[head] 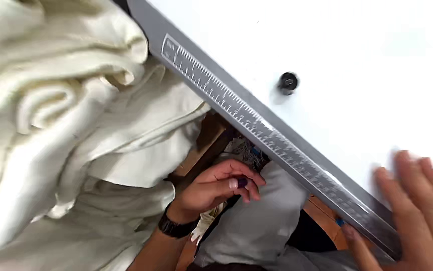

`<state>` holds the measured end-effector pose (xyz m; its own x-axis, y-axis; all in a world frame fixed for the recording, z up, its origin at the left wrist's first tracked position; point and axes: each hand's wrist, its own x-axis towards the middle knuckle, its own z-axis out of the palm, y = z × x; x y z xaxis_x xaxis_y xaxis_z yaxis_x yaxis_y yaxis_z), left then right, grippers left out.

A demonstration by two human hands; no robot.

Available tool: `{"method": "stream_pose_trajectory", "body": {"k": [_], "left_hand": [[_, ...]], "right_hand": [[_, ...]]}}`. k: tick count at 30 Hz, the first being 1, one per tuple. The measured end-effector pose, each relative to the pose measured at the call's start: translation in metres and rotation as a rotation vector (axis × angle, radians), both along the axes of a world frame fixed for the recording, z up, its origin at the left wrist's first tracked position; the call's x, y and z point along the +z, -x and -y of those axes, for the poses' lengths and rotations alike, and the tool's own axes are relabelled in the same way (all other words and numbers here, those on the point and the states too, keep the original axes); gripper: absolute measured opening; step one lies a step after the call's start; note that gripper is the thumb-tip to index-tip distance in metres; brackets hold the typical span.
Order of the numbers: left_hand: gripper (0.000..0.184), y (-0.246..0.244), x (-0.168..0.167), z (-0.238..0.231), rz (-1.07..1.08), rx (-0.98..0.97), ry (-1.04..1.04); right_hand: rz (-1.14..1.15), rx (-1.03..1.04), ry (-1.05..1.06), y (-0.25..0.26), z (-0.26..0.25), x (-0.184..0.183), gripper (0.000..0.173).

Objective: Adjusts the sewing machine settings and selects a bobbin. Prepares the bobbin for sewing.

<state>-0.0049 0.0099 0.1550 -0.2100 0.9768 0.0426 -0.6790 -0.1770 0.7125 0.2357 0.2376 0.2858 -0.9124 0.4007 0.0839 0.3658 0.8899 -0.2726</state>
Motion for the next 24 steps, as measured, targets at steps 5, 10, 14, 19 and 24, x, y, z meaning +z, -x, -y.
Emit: {"method": "stream_pose_trajectory", "body": {"k": [5, 10, 14, 19, 24], "left_hand": [[0.031, -0.017, 0.093, -0.036, -0.228, -0.21, -0.125], [0.024, -0.044, 0.142, -0.046, -0.448, -0.217, -0.085], [0.025, -0.071, 0.133, -0.053, -0.543, -0.169, 0.004], [0.023, -0.112, 0.117, -0.053, -0.593, -0.182, 0.102], [0.02, -0.134, 0.115, -0.053, -0.473, -0.196, 0.106]], "right_hand": [[-0.57, 0.258, 0.978, 0.019, 0.07, -0.031, 0.088], [-0.705, 0.297, 1.226, 0.006, 0.065, -0.035, 0.064], [-0.797, 0.031, 1.013, -0.038, 0.063, -0.035, 0.015], [-0.877, -0.139, 0.924, -0.077, 0.082, -0.032, 0.012], [-0.922, -0.201, 0.784, -0.093, 0.09, -0.023, 0.01]]}}
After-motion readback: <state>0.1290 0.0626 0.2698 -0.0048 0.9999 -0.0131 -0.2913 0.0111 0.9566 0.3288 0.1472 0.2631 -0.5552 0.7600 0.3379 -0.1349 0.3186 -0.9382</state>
